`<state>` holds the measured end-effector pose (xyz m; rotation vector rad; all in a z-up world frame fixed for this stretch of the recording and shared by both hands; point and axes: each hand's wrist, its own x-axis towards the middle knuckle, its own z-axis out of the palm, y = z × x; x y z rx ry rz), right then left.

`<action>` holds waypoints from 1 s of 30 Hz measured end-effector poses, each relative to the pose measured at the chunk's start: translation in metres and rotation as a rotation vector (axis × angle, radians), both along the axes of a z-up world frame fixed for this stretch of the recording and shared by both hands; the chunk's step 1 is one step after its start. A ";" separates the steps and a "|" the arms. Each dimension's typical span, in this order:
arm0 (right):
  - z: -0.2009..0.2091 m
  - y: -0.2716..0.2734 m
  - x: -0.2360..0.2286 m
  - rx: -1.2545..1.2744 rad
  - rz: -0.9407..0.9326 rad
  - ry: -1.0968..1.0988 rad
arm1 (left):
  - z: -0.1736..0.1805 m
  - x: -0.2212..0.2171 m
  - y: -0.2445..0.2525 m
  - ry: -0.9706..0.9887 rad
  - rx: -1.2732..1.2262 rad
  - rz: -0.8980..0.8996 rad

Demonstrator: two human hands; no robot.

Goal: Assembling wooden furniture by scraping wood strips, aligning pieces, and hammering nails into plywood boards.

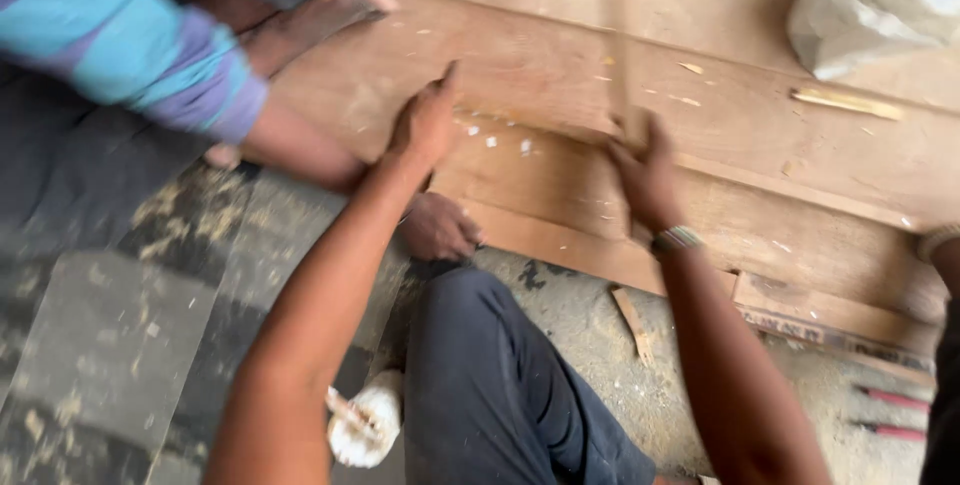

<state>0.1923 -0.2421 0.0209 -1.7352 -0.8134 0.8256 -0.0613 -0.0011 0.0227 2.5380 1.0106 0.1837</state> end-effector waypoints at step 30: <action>0.040 -0.311 0.067 0.061 -0.803 -0.075 | 0.077 0.124 -0.334 -0.364 -0.795 -0.291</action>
